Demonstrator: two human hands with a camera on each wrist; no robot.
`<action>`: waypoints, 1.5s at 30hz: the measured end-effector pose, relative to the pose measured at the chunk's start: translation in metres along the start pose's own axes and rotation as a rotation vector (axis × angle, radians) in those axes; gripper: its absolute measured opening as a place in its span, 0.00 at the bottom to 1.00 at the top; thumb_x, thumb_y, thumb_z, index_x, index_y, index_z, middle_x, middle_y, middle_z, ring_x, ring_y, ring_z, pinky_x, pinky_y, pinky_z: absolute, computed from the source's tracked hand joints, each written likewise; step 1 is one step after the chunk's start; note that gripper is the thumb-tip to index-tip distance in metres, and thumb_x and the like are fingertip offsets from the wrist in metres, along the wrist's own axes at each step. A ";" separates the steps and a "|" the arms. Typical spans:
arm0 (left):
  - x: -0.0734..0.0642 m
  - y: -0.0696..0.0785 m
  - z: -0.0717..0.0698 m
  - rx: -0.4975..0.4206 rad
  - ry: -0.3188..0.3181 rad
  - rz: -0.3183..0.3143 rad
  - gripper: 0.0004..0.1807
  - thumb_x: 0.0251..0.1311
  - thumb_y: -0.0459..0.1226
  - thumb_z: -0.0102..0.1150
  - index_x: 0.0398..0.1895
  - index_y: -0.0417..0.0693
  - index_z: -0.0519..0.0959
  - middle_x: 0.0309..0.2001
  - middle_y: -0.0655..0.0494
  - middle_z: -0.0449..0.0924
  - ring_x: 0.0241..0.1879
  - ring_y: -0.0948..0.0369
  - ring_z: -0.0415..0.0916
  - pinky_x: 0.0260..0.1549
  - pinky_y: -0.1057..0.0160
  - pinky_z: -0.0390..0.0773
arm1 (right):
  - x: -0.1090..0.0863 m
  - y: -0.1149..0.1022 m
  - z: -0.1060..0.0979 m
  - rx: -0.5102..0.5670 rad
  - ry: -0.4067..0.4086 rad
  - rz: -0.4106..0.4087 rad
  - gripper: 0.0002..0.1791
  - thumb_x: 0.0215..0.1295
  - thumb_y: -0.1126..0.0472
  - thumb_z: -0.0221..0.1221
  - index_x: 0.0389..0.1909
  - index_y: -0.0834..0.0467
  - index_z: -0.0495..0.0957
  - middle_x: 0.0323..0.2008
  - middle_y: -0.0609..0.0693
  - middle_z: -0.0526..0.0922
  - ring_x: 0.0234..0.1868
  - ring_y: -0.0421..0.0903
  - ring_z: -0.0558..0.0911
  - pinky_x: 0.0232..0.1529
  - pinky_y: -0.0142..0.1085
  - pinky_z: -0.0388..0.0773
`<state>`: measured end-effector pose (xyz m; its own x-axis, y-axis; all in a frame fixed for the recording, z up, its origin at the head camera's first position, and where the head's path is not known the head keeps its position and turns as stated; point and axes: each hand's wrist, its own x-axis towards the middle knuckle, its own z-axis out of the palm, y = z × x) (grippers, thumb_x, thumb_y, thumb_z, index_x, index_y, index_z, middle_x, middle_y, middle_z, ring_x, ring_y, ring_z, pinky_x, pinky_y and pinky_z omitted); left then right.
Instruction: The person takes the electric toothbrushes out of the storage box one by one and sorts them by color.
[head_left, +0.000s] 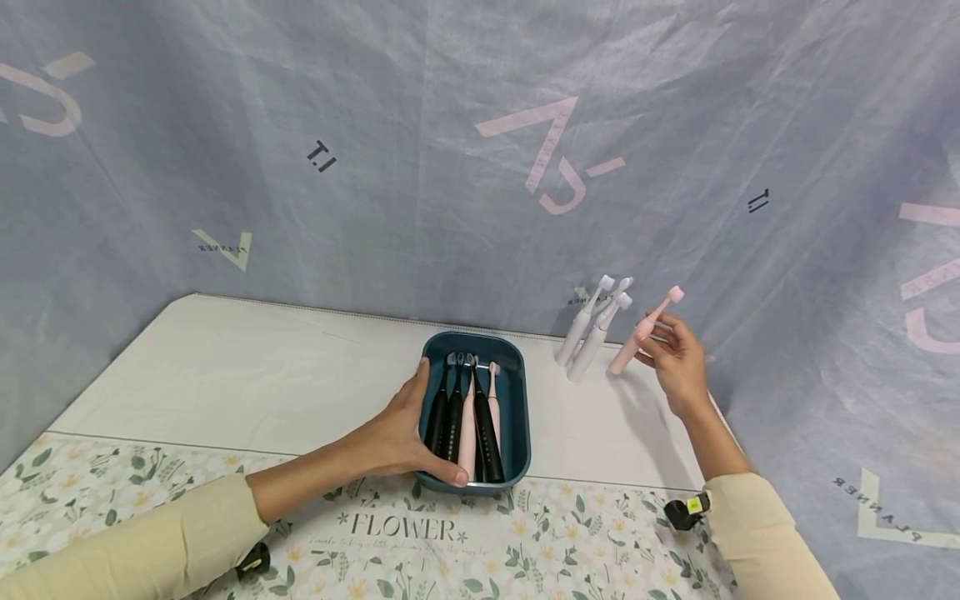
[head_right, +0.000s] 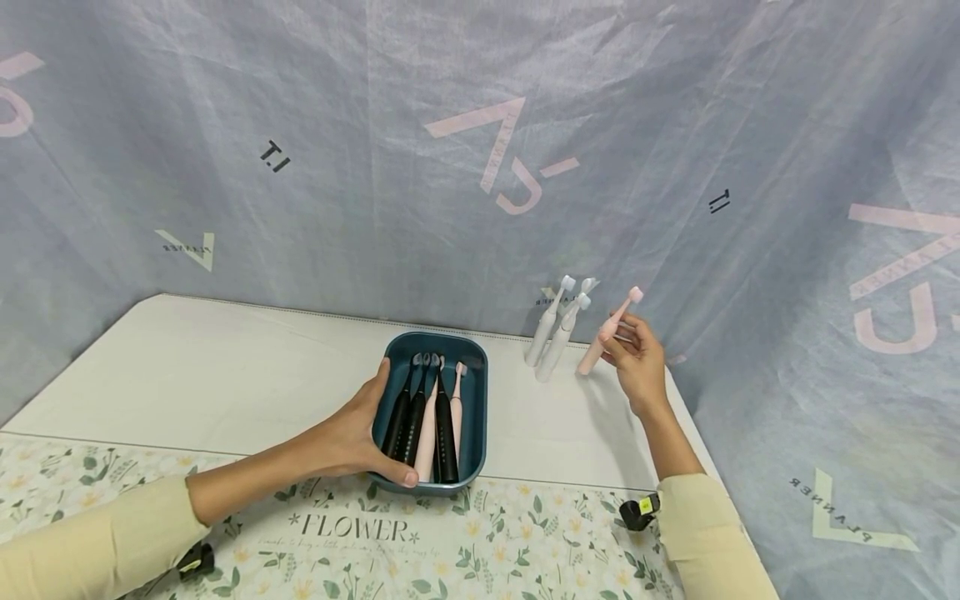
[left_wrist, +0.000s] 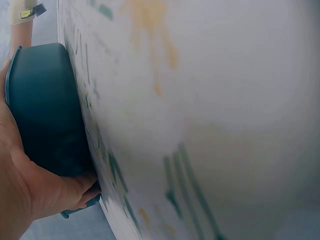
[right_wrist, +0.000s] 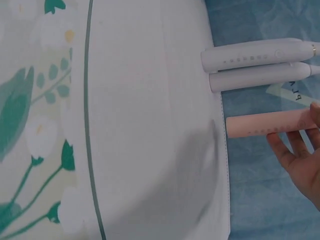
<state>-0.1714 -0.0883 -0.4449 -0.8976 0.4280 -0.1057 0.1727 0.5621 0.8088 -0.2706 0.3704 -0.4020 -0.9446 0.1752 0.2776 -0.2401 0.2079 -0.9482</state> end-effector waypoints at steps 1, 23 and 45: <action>0.000 0.000 0.000 0.001 0.001 0.001 0.99 0.35 0.71 0.91 0.94 0.60 0.21 0.94 0.41 0.25 0.94 0.36 0.33 0.82 0.23 0.60 | 0.001 0.001 0.000 0.004 0.004 0.003 0.26 0.81 0.71 0.65 0.76 0.63 0.76 0.56 0.44 0.84 0.53 0.34 0.89 0.52 0.31 0.91; 0.001 -0.002 0.002 0.015 0.007 0.007 0.99 0.35 0.72 0.91 0.94 0.60 0.21 0.94 0.39 0.27 0.93 0.35 0.35 0.83 0.24 0.60 | 0.006 0.020 -0.002 -0.087 -0.004 0.012 0.31 0.85 0.67 0.62 0.83 0.66 0.68 0.56 0.39 0.82 0.52 0.29 0.87 0.54 0.28 0.90; 0.002 -0.002 0.001 0.014 0.004 -0.009 1.00 0.34 0.73 0.91 0.94 0.60 0.21 0.94 0.39 0.27 0.93 0.35 0.35 0.82 0.23 0.61 | -0.001 0.027 -0.003 -0.270 -0.019 0.168 0.40 0.82 0.59 0.67 0.88 0.62 0.62 0.77 0.68 0.76 0.50 0.28 0.83 0.53 0.27 0.89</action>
<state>-0.1728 -0.0879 -0.4469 -0.9008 0.4200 -0.1100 0.1708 0.5757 0.7996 -0.2753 0.3792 -0.4273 -0.9707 0.2111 0.1152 -0.0148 0.4256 -0.9048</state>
